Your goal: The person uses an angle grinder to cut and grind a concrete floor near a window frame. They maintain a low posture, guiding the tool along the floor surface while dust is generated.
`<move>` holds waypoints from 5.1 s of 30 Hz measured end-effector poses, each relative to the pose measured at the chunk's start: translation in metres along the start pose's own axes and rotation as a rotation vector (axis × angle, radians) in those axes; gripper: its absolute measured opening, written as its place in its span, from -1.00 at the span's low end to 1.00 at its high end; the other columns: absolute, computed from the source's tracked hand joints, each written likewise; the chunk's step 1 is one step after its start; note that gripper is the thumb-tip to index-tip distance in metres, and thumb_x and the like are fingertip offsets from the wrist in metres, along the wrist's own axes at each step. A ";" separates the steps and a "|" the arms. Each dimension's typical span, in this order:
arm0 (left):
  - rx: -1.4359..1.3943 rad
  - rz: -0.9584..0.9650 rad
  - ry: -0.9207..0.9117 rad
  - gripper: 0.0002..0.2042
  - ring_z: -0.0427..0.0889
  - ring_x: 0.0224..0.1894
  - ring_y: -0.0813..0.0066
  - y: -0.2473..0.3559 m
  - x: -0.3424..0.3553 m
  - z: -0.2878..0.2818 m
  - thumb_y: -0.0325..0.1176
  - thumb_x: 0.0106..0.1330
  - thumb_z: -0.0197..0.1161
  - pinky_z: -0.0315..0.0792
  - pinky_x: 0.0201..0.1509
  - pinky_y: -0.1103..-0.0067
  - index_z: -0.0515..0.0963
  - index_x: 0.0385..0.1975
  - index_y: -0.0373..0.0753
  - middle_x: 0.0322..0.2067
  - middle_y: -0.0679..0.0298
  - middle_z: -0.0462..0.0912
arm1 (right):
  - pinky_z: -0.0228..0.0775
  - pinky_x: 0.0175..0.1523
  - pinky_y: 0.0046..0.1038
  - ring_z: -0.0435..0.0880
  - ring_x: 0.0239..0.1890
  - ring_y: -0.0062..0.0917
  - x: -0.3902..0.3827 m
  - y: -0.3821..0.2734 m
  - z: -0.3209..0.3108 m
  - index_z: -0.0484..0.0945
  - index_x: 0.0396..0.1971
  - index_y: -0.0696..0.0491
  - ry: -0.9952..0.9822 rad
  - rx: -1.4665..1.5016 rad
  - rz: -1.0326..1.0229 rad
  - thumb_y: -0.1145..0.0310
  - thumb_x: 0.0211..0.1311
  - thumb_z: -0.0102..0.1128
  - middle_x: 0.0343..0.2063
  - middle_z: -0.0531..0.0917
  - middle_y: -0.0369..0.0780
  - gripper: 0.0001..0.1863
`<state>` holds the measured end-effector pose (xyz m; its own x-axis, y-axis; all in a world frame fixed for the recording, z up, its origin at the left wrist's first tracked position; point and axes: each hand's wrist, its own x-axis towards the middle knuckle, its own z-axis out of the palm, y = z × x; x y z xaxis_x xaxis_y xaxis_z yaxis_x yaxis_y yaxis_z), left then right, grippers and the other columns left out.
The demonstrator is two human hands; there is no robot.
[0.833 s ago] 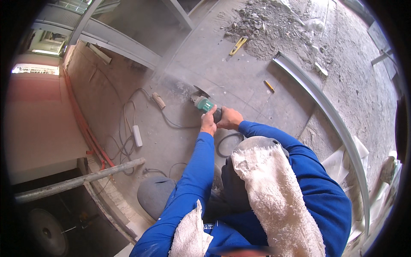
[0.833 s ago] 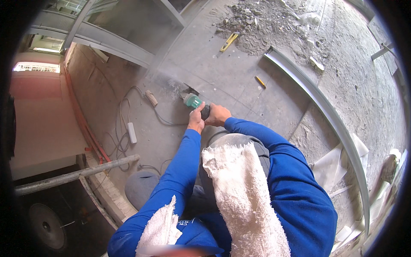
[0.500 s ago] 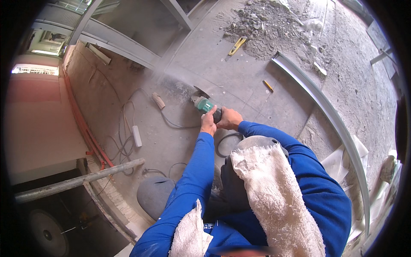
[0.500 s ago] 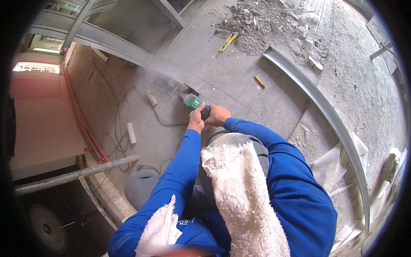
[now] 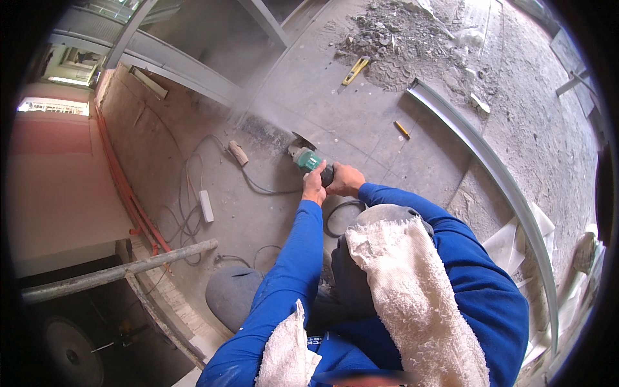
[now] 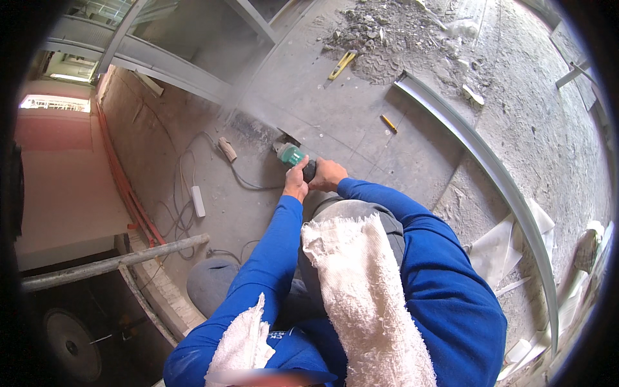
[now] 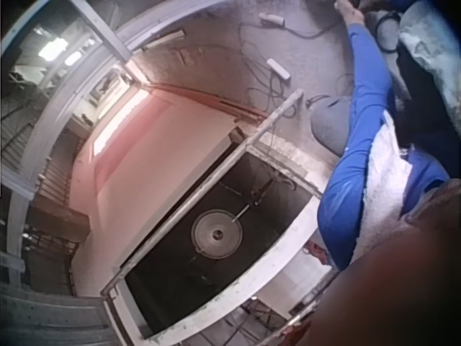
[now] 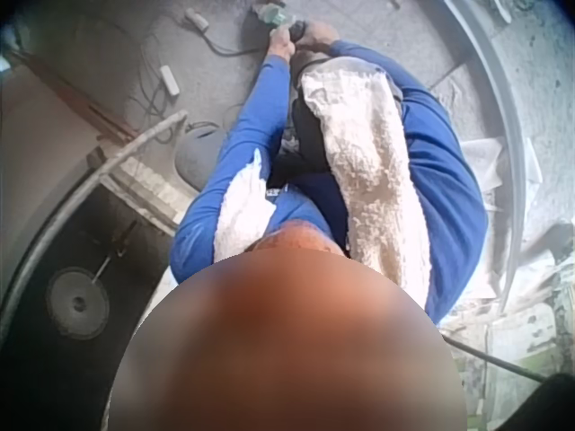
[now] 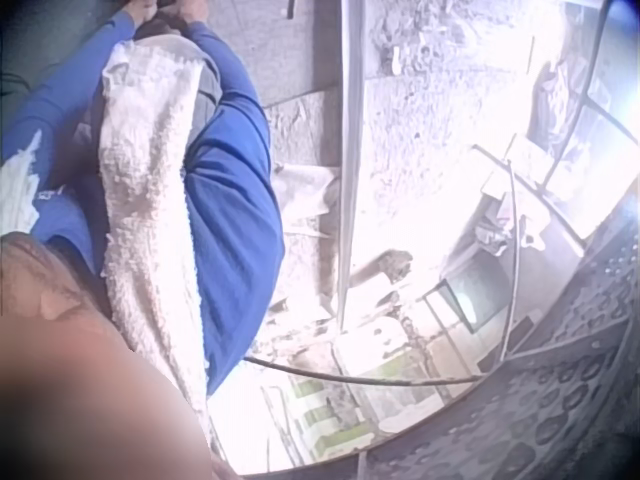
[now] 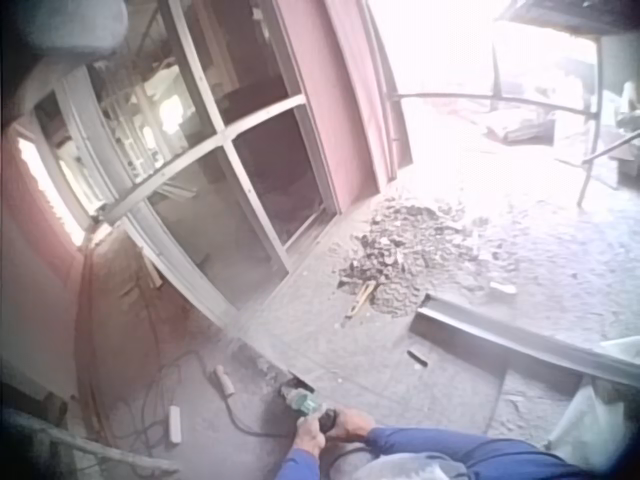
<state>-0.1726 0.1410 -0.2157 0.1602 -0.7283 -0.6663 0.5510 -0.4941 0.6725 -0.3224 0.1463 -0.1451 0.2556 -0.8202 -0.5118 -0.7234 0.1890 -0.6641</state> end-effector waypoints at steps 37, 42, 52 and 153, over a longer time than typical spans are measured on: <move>0.012 -0.039 -0.004 -0.82 0.74 -0.25 0.37 -0.023 -0.018 0.003 -0.40 0.31 0.48 0.66 -0.06 0.33 0.62 -0.20 -0.24 -0.26 0.28 0.70 | 0.58 0.06 -0.07 0.75 -0.06 0.03 -0.022 0.018 -0.001 0.59 -0.03 0.14 0.000 -0.020 0.020 0.04 -0.19 0.47 -0.17 0.76 0.10 -0.31; -0.014 -0.042 -0.016 -0.84 0.75 -0.27 0.34 -0.024 -0.015 0.001 -0.41 0.32 0.47 0.67 -0.07 0.32 0.62 -0.20 -0.23 -0.27 0.27 0.71 | 0.59 0.07 -0.08 0.75 -0.05 0.03 -0.023 0.019 -0.001 0.59 -0.01 0.15 0.005 -0.002 0.017 0.04 -0.20 0.46 -0.16 0.76 0.10 -0.29; -0.085 -0.110 -0.138 -0.75 0.76 -0.22 0.29 -0.019 -0.025 0.000 -0.42 0.27 0.51 0.69 -0.07 0.28 0.60 -0.15 -0.32 -0.21 0.22 0.69 | 0.59 0.04 -0.08 0.74 -0.08 0.05 -0.031 0.026 -0.002 0.59 -0.01 0.15 0.008 -0.010 -0.008 0.06 -0.24 0.50 -0.18 0.76 0.10 -0.27; 0.210 -0.147 0.005 -0.69 0.72 -0.31 0.42 -0.044 -0.096 0.034 -0.30 0.25 0.56 0.65 -0.24 0.36 0.65 -0.23 -0.41 -0.23 0.17 0.71 | 0.56 -0.02 0.06 0.73 -0.06 0.13 -0.072 0.085 0.008 0.51 -0.05 0.07 0.019 -0.021 0.051 -0.09 0.00 0.50 -0.18 0.75 0.13 -0.34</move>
<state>-0.2402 0.2163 -0.1705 0.0956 -0.6388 -0.7634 0.3864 -0.6830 0.6199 -0.3966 0.2259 -0.1691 0.2063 -0.8199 -0.5341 -0.7483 0.2195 -0.6260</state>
